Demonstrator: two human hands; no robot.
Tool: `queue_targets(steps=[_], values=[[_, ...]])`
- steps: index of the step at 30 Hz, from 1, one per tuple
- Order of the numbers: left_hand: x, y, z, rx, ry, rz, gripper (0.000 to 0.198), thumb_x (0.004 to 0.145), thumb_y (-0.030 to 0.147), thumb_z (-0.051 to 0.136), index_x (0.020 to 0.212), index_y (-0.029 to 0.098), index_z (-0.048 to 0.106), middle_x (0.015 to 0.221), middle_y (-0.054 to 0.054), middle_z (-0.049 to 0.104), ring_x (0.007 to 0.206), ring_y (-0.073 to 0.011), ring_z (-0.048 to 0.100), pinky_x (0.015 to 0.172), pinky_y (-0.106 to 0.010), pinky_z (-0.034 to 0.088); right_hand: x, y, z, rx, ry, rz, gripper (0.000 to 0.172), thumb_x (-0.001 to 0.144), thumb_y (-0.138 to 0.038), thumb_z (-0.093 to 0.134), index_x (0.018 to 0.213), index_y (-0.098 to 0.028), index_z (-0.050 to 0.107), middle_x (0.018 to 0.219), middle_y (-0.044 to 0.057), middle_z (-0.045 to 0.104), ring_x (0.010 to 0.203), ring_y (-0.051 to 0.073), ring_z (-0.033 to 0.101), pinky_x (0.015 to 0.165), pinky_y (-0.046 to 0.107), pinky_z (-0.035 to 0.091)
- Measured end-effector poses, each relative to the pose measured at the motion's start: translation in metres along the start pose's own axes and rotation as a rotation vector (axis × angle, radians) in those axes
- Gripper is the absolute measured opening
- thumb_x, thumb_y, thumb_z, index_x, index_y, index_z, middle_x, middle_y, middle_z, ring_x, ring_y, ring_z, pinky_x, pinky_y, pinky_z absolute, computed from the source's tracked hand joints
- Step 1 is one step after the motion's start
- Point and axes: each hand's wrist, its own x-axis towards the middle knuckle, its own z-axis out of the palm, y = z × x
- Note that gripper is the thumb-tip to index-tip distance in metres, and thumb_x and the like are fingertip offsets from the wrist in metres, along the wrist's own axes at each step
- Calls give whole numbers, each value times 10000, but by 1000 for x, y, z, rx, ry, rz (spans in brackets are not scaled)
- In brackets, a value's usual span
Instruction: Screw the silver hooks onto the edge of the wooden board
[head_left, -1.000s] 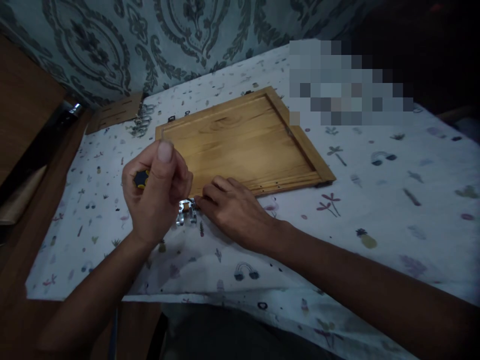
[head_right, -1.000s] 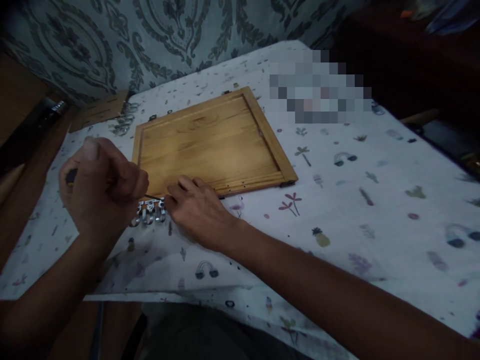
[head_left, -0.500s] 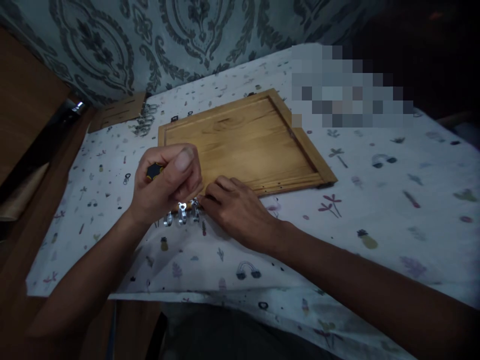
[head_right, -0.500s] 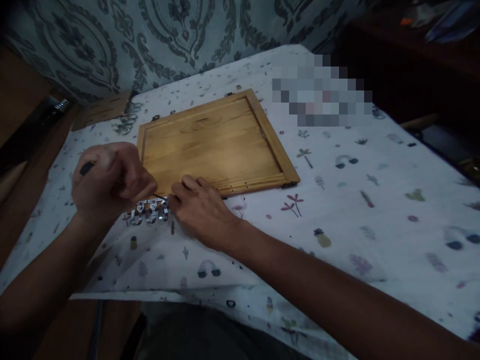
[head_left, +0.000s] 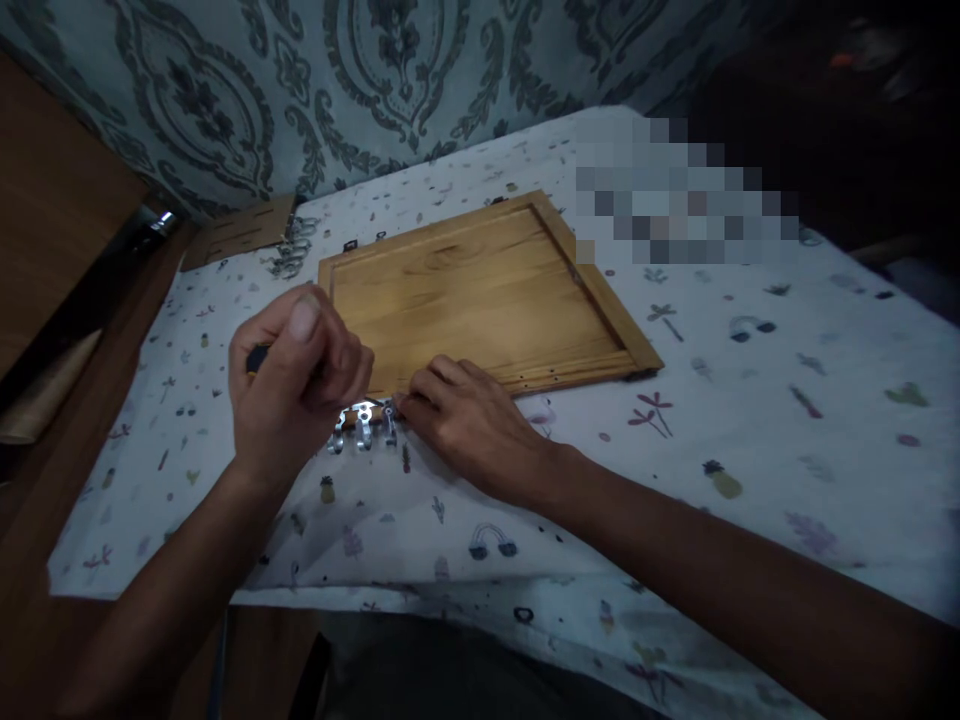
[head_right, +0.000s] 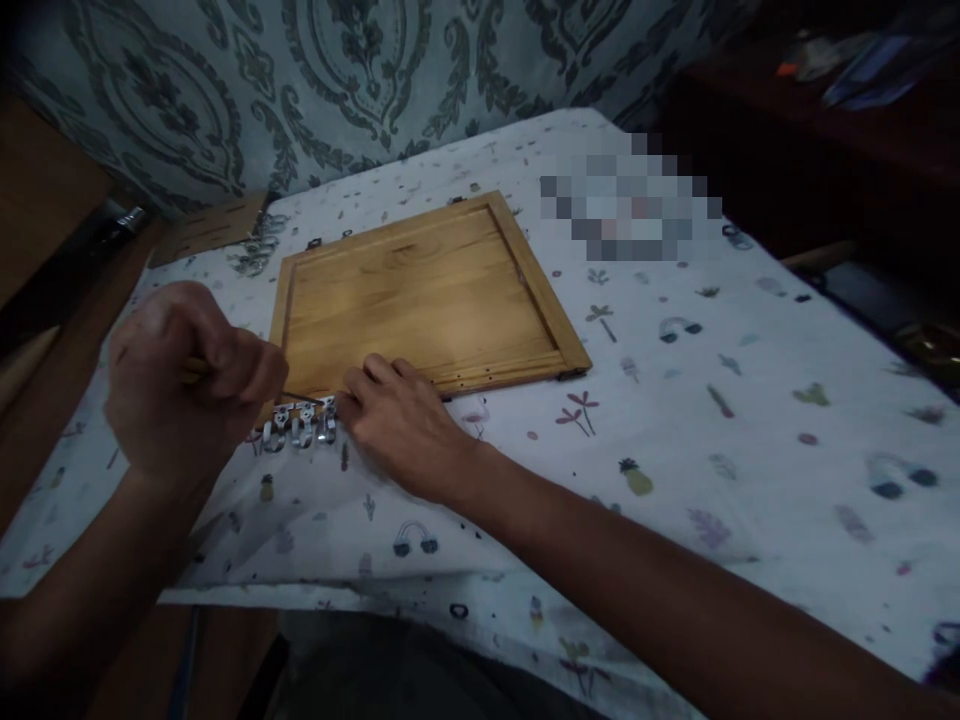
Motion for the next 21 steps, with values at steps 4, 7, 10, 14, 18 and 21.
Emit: queue_targets(steps=[4,7,10,14,18,21], values=[[-5,4,4,12,40,-21,379,868,353,663,571,159,528,432,72,241,331,-34,175,355,-219,172,0,0,0,-11,5,-6,140,940,-161,559,971,-106,684,917,94,633,868,227,438,703,353,329],[-7,2,5,8,25,-15,382,897,342,624,573,162,530,424,72,238,331,-40,173,352,-226,181,0,0,-1,-13,-19,0,126,932,-149,568,968,-111,682,921,96,630,877,228,438,709,353,330],[-8,0,5,9,27,-4,368,915,327,598,590,164,542,428,69,247,336,-45,175,357,-233,173,1,0,-1,-17,-29,2,116,926,-147,577,961,-112,681,917,98,628,876,225,439,702,346,323],[-9,-1,6,20,32,23,371,909,355,612,597,167,544,438,65,276,336,-45,183,354,-240,173,1,0,-1,-23,-22,6,118,932,-152,573,949,-117,684,914,98,628,867,218,441,700,342,319],[-9,-1,9,67,118,-4,400,898,368,634,574,171,507,447,67,269,348,-43,195,368,-239,178,1,0,0,-20,-6,6,129,936,-161,569,953,-115,688,908,97,631,870,222,448,697,346,328],[-9,-2,13,92,229,7,402,893,338,639,561,176,480,462,63,268,358,-45,219,362,-240,176,1,0,0,-9,-7,5,110,923,-156,588,948,-114,687,910,94,634,873,225,451,705,348,336]])
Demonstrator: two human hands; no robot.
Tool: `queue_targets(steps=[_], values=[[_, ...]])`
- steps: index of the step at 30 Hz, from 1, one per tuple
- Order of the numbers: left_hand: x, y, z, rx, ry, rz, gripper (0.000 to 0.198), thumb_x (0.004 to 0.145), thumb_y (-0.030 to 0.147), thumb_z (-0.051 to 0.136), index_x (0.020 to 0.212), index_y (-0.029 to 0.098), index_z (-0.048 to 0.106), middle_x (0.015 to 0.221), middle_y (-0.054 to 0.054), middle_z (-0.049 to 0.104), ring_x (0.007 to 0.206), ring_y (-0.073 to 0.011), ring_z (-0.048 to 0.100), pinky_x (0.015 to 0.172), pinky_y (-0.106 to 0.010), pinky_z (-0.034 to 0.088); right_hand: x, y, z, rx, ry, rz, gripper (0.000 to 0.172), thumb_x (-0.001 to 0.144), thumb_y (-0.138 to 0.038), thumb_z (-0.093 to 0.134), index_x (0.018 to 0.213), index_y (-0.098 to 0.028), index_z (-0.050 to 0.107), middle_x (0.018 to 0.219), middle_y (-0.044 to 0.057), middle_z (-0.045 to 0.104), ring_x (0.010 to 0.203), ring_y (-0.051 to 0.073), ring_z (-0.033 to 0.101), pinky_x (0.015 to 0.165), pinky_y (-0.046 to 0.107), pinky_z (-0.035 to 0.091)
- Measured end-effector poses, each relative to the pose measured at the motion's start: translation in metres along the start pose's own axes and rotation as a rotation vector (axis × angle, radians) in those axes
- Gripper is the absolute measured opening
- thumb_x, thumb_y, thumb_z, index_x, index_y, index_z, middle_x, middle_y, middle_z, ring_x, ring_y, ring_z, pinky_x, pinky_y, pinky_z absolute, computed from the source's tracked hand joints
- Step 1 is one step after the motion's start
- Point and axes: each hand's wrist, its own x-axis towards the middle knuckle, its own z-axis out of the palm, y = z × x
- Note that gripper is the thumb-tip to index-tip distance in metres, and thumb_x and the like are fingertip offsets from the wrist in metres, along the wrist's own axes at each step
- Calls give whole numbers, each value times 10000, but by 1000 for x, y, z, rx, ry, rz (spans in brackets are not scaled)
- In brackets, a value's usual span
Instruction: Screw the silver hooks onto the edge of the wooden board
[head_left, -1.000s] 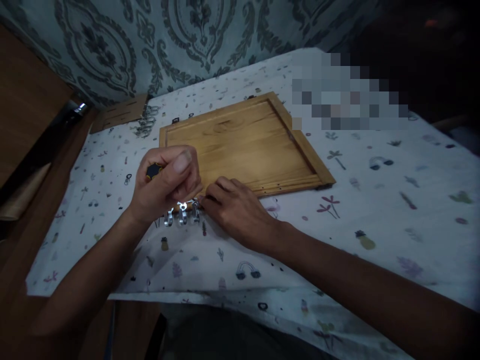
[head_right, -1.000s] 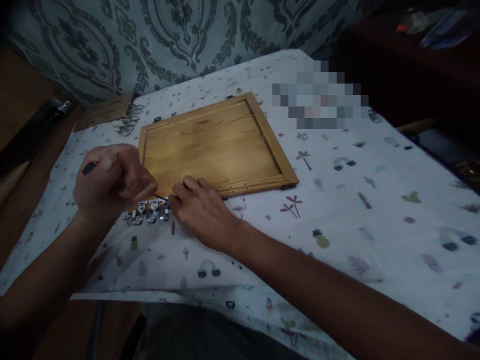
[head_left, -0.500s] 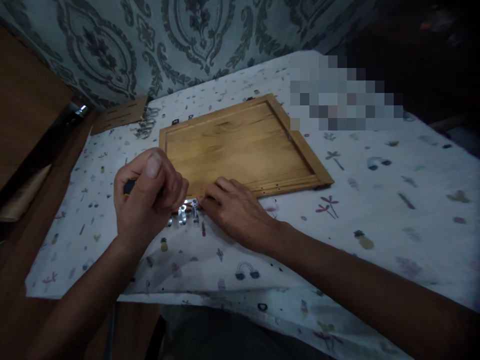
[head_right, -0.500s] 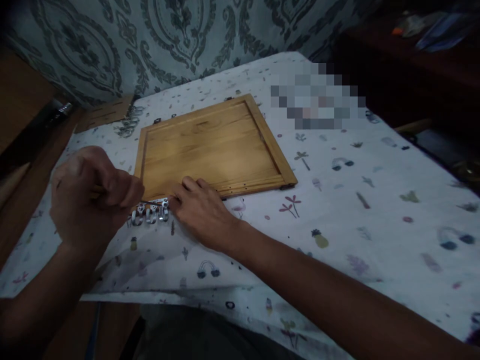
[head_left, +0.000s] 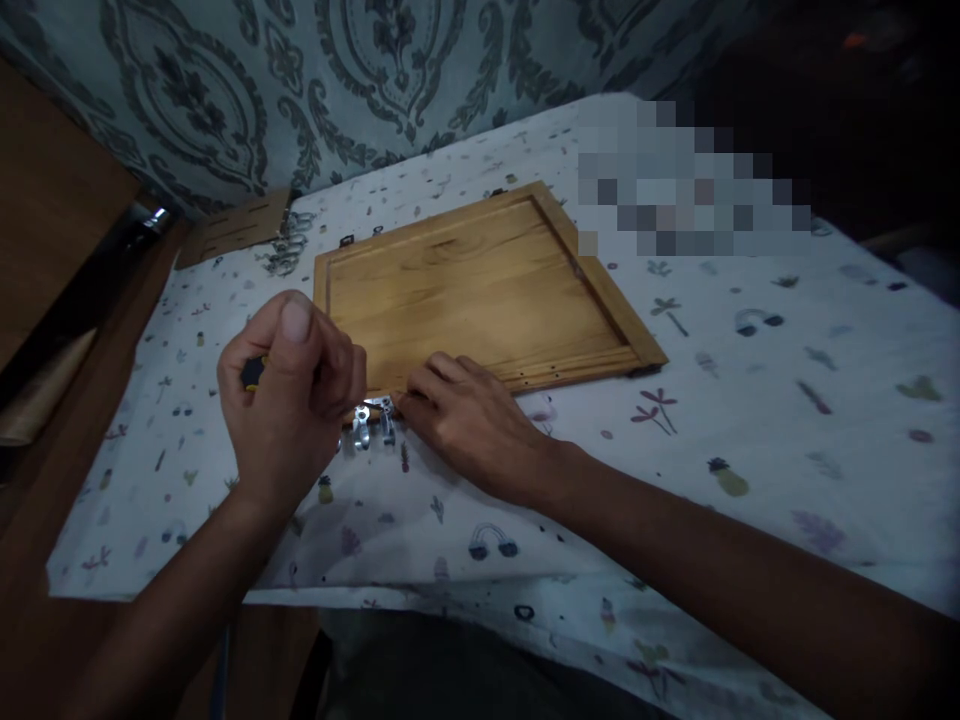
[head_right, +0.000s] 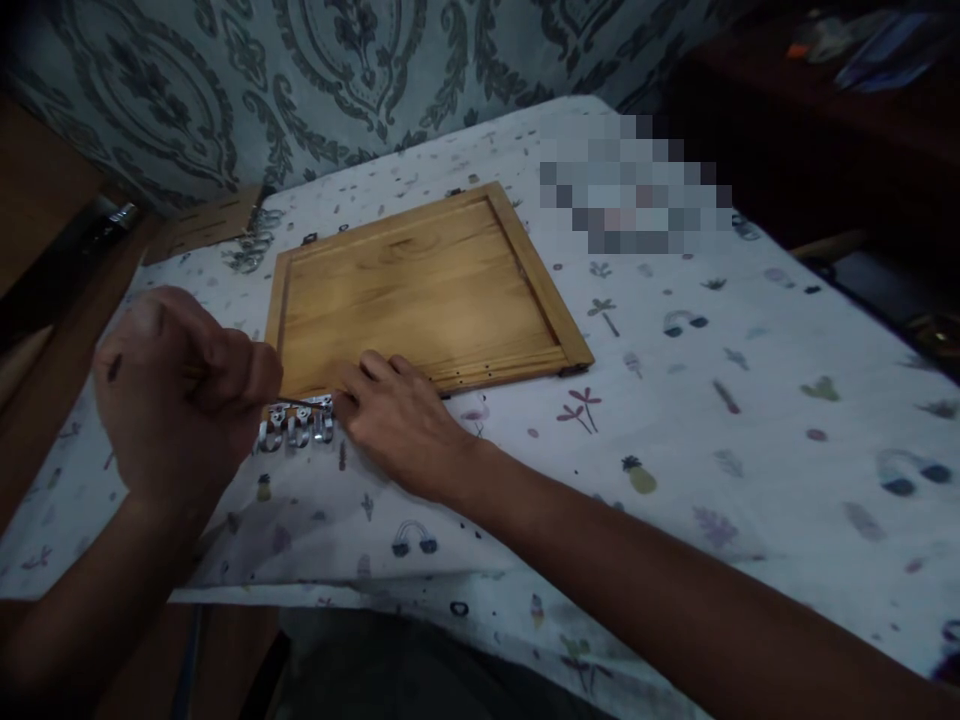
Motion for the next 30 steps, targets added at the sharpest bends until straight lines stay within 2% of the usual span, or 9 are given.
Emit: queue_targets(steps=[3,8,15,23,30], values=[[0,-2,3,33,100,29,381,901,285,627,568,182,471,476,60,284,370,-45,230,368,-239,171,0,0,0,5,-12,2,119,928,-147,577,960,-106,684,914,101,633,881,224,447,710,349,336],[0,-3,4,68,173,14,364,921,203,571,571,188,473,468,59,273,381,-52,249,390,-246,182,-1,0,0,-6,-11,5,153,953,-145,531,965,-106,678,912,107,631,885,221,446,705,348,325],[-3,2,2,54,190,24,396,939,347,593,590,188,494,475,61,249,394,-57,235,398,-266,173,0,1,-1,-10,-26,4,122,935,-141,564,955,-103,679,907,109,632,893,226,451,704,345,324],[-6,0,4,64,185,7,385,948,320,585,605,190,471,505,54,260,417,-62,259,414,-271,191,-1,0,-1,-21,-19,-1,111,927,-126,567,949,-105,673,908,107,625,890,227,455,699,350,327],[-8,0,3,39,199,7,340,964,225,542,629,192,497,501,55,282,430,-68,261,427,-269,209,0,0,-2,-15,-28,8,113,931,-132,562,942,-112,673,898,99,624,882,226,454,695,349,324]])
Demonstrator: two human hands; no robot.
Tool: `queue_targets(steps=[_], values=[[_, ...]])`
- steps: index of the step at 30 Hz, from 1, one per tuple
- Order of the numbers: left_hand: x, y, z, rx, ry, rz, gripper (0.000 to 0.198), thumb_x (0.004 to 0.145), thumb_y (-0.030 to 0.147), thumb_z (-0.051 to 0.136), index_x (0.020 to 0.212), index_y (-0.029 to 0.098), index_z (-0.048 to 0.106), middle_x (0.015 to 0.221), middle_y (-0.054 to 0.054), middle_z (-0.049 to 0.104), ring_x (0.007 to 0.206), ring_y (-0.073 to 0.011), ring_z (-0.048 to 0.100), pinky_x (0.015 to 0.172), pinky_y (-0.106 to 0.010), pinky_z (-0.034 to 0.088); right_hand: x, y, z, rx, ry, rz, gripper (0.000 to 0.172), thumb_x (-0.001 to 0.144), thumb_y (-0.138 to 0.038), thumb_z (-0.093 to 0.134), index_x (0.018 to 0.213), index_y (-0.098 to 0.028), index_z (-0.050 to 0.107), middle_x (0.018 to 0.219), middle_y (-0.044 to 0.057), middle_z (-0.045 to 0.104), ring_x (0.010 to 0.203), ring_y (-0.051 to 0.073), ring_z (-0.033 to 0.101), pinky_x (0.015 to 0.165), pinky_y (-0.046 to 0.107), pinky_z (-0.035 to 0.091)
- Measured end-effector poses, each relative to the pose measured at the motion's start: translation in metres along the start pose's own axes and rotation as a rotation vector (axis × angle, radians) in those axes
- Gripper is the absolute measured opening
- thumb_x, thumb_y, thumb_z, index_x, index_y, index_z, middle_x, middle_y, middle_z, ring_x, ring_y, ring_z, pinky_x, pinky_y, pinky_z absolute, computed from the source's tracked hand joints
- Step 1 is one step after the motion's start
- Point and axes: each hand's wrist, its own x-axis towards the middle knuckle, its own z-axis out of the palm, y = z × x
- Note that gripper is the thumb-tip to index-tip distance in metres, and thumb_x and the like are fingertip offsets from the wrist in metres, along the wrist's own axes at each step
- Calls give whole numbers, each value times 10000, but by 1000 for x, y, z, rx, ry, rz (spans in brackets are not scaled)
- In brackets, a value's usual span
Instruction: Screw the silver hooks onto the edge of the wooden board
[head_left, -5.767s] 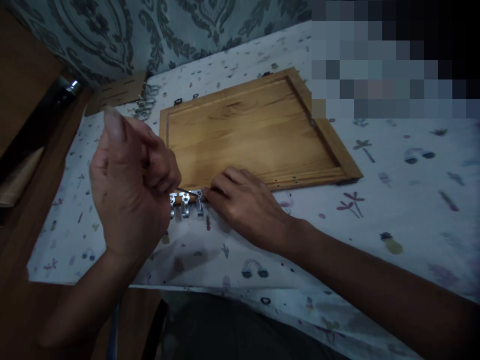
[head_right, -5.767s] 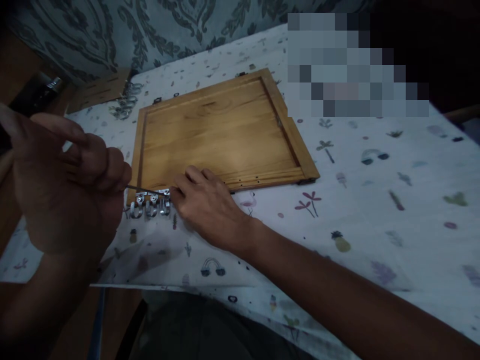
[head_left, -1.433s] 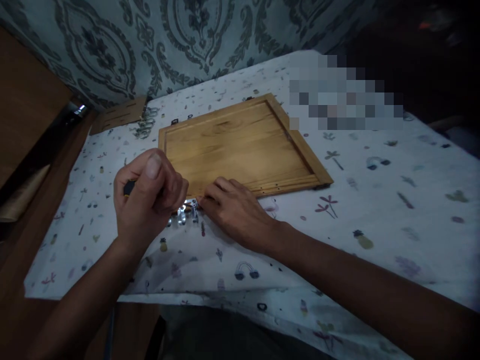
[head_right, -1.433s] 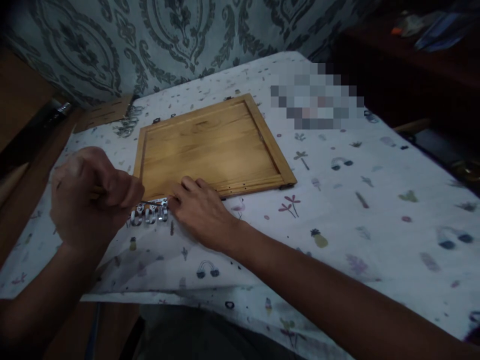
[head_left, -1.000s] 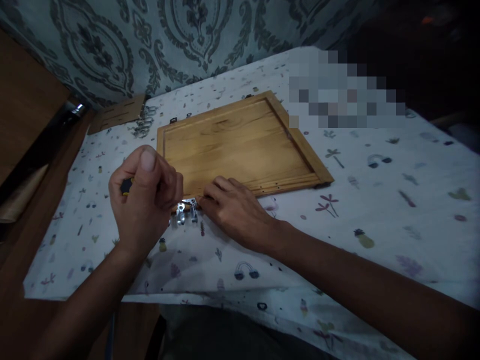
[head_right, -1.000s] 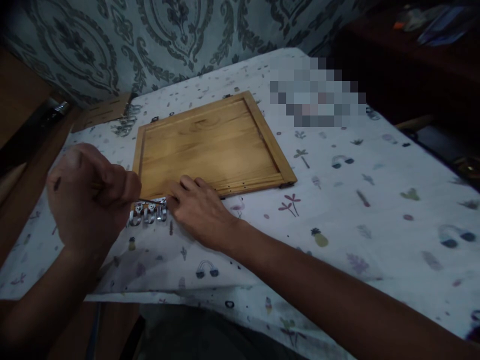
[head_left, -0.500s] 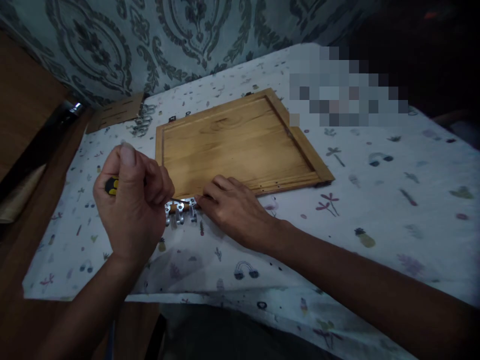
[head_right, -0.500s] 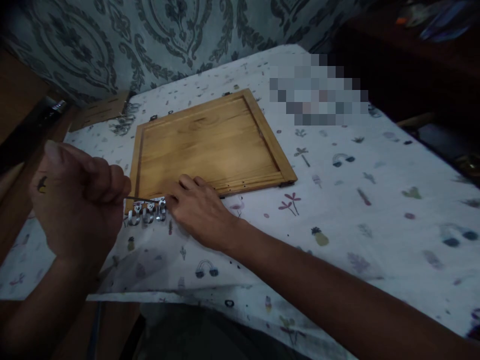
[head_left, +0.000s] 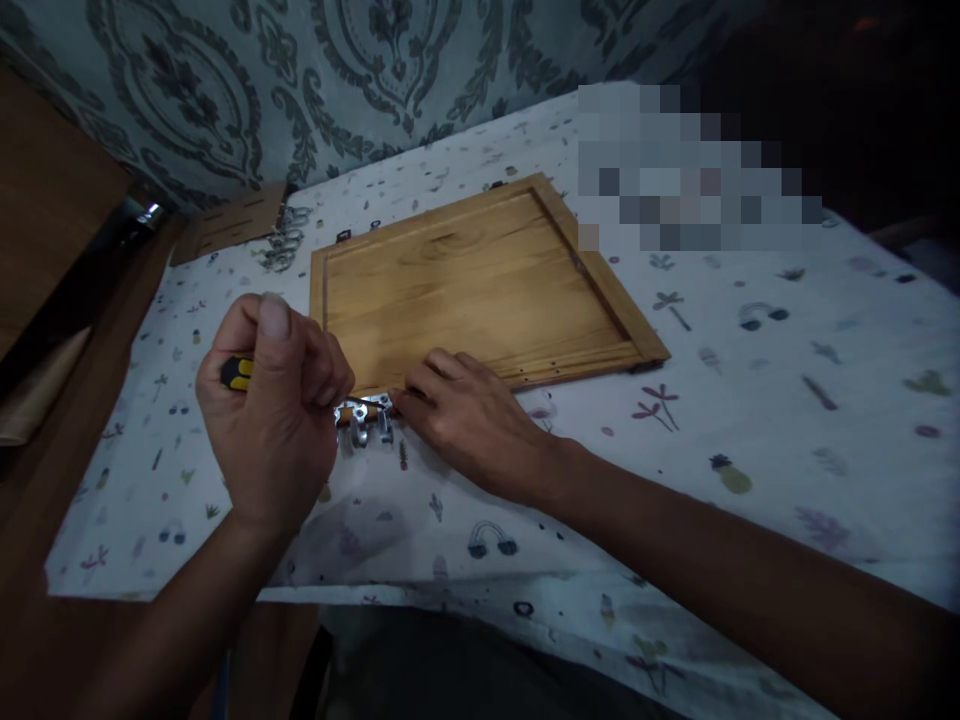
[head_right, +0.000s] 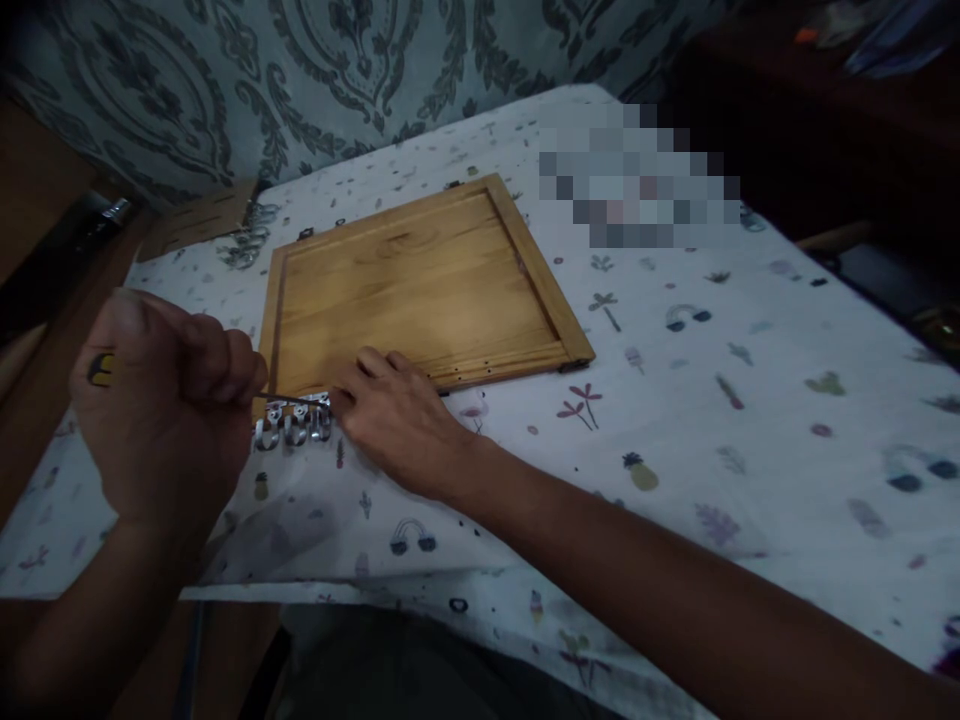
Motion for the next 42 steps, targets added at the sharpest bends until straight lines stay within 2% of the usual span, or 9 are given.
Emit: queue_targets(steps=[13,25,32,37,42], values=[[-13,-1,3,12,-15,35,310,917,324,633,665,198,504,540,48,337,469,-85,284,442,-287,233,-1,1,1,10,22,-16,147,942,-148,551,971,-112,690,897,106,615,880,225,454,695,341,322],[-17,-1,6,25,-38,110,293,901,291,662,672,183,515,523,48,372,460,-86,335,434,-296,245,0,1,2,-7,31,-11,125,937,-167,565,947,-129,684,883,90,615,882,236,470,701,348,346],[-11,-10,8,-9,-17,163,333,893,289,670,647,181,472,498,71,323,401,-54,278,387,-255,214,-1,1,3,-12,41,-15,111,925,-160,582,936,-123,685,865,87,611,868,231,459,696,346,337],[-10,-14,10,92,-92,223,365,924,305,610,612,192,457,480,61,360,380,-67,309,363,-249,233,-1,1,5,6,56,-10,114,926,-162,579,914,-119,683,857,89,606,862,232,443,697,347,329],[-1,-9,8,-11,-236,126,412,898,317,643,557,177,460,450,72,320,347,-44,285,340,-217,239,-1,1,2,14,45,-9,118,931,-158,571,922,-115,680,871,92,608,857,226,434,701,345,325]])
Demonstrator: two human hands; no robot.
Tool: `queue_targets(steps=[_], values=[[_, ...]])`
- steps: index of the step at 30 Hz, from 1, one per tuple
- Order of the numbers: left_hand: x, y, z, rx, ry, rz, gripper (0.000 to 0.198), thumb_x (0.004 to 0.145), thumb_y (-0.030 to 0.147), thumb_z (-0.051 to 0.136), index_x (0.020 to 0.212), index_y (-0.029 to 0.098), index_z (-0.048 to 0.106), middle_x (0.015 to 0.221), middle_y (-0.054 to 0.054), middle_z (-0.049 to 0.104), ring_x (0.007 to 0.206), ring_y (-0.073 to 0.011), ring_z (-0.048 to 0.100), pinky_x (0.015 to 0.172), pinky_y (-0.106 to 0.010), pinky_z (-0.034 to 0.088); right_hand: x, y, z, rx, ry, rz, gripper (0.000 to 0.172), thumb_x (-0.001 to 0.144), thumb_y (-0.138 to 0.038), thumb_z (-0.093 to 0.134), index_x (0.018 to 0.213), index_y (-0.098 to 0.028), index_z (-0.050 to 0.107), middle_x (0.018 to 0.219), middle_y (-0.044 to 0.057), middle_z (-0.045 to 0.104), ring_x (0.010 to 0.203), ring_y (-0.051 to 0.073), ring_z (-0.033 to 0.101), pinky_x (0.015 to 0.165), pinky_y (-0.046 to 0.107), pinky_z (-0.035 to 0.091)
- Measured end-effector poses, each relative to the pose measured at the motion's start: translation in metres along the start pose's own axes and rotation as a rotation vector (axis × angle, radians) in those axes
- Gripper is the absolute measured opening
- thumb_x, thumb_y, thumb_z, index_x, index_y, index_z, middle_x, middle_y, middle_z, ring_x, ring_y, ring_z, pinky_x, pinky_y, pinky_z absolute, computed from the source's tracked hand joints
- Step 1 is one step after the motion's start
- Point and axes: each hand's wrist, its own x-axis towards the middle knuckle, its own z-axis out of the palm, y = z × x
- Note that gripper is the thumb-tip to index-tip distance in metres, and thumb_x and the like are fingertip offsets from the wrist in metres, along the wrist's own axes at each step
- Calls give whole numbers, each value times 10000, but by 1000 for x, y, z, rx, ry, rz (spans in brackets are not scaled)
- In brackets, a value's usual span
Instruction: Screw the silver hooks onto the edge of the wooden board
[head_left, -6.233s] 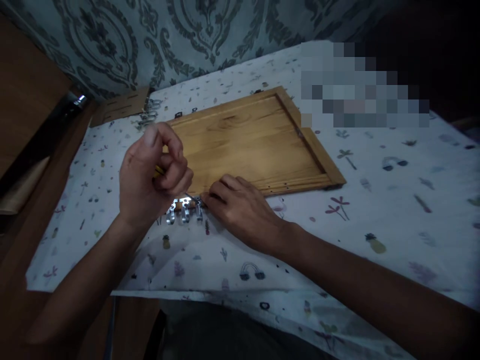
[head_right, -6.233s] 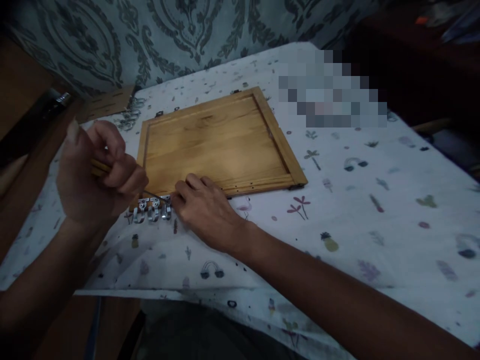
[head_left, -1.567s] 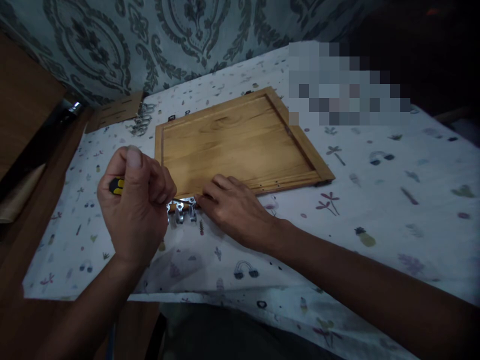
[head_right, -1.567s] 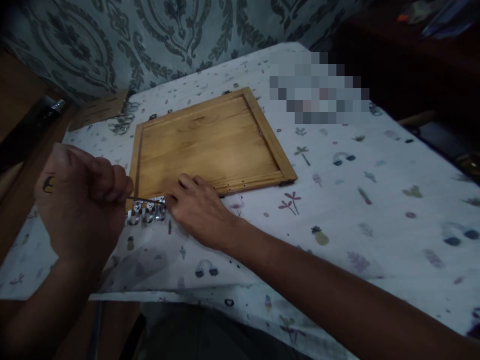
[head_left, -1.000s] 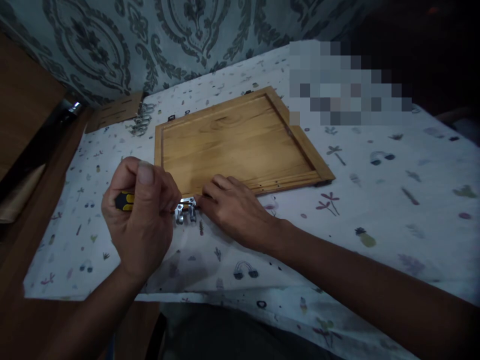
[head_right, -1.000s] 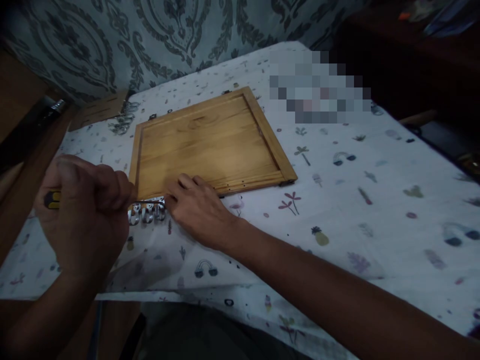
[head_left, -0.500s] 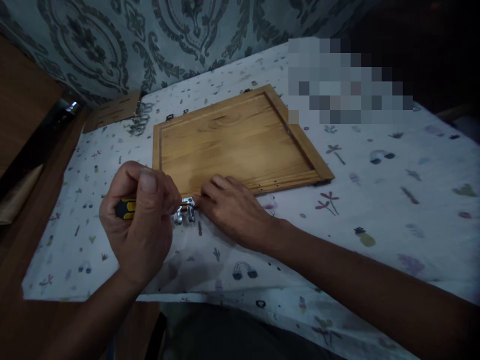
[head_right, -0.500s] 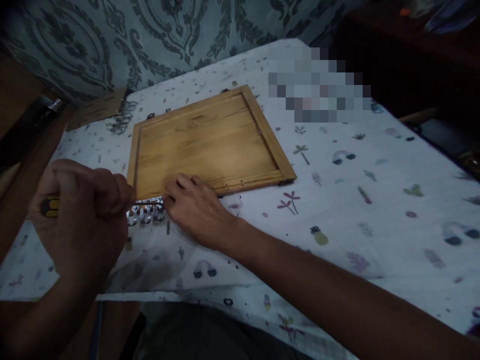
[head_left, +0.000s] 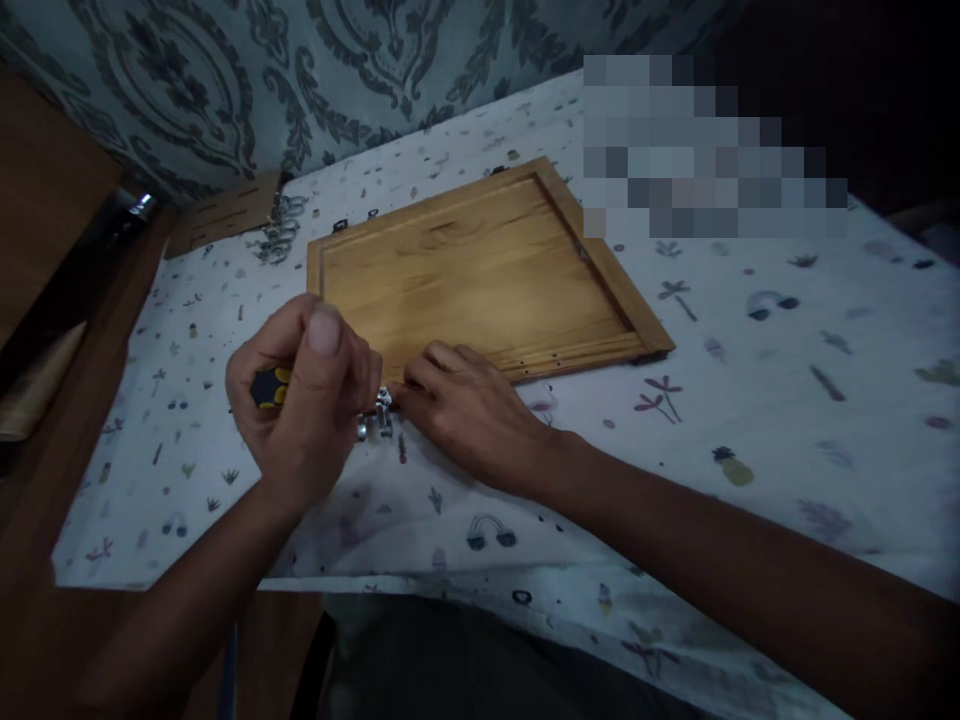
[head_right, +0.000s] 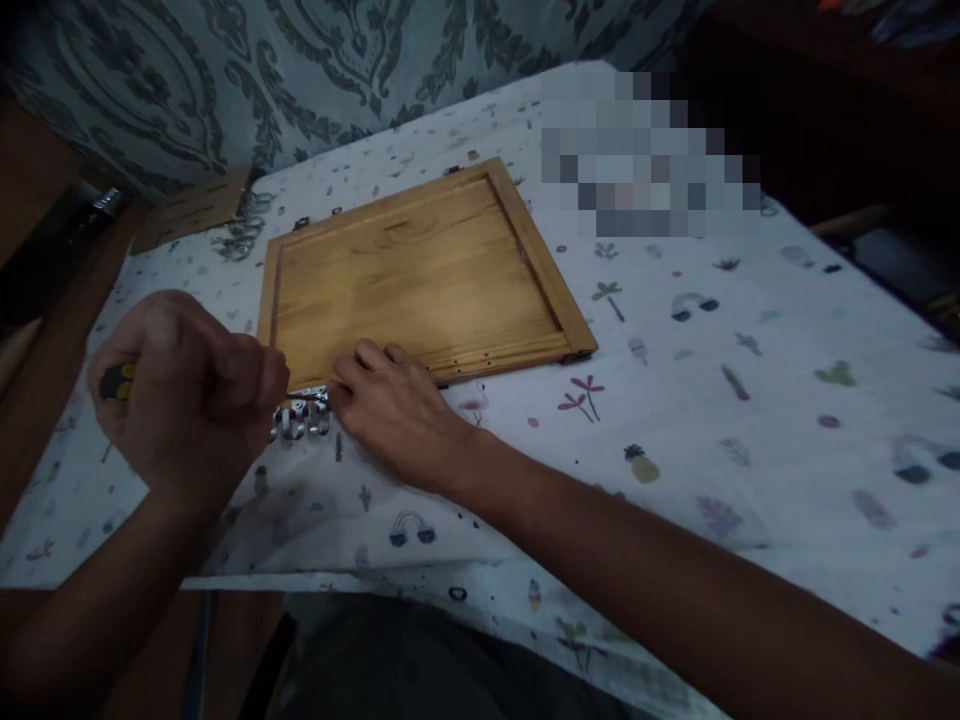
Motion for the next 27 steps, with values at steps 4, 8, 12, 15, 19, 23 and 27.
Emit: queue_targets(steps=[4,8,12,15,19,23,27], values=[[10,1,-5,-83,-57,-107,394,831,297,712,537,167,483,440,79,272,333,-28,226,329,-206,208,0,0,-1,-3,-9,-3,132,940,-143,551,914,-107,675,868,97,605,839,216,428,693,345,316],[16,2,-8,-83,-131,-173,416,847,306,687,529,159,462,461,68,300,334,-22,214,328,-210,209,1,-1,1,-10,17,-2,148,948,-165,547,897,-120,679,844,88,605,827,217,420,678,345,308],[19,3,-9,-104,-231,-197,436,843,332,689,527,159,444,449,72,268,323,-15,180,309,-202,182,0,0,2,-14,13,0,138,947,-168,553,920,-127,682,855,86,610,837,218,417,681,345,313],[20,4,-10,-104,-279,-211,439,852,346,680,535,163,439,442,76,231,328,-16,176,316,-191,170,0,0,1,-10,11,-8,141,950,-171,550,921,-128,681,858,84,612,840,217,415,692,345,317],[22,3,-13,-94,-335,-203,456,861,341,661,524,164,411,443,67,265,317,-13,197,311,-185,193,-1,1,1,-4,2,-5,139,947,-167,554,924,-121,683,868,88,615,851,219,418,697,343,314],[28,-1,-19,-139,-460,-229,474,869,342,633,506,167,384,434,70,221,294,-12,181,285,-170,182,-1,0,0,0,-3,-6,121,932,-142,567,915,-120,685,881,95,619,864,225,426,705,345,317],[37,-3,-25,-157,-576,-282,480,881,366,608,498,168,399,420,64,221,278,-15,183,289,-183,201,-1,1,0,6,-18,-3,126,931,-149,565,903,-131,687,892,98,627,869,231,435,701,349,318]])
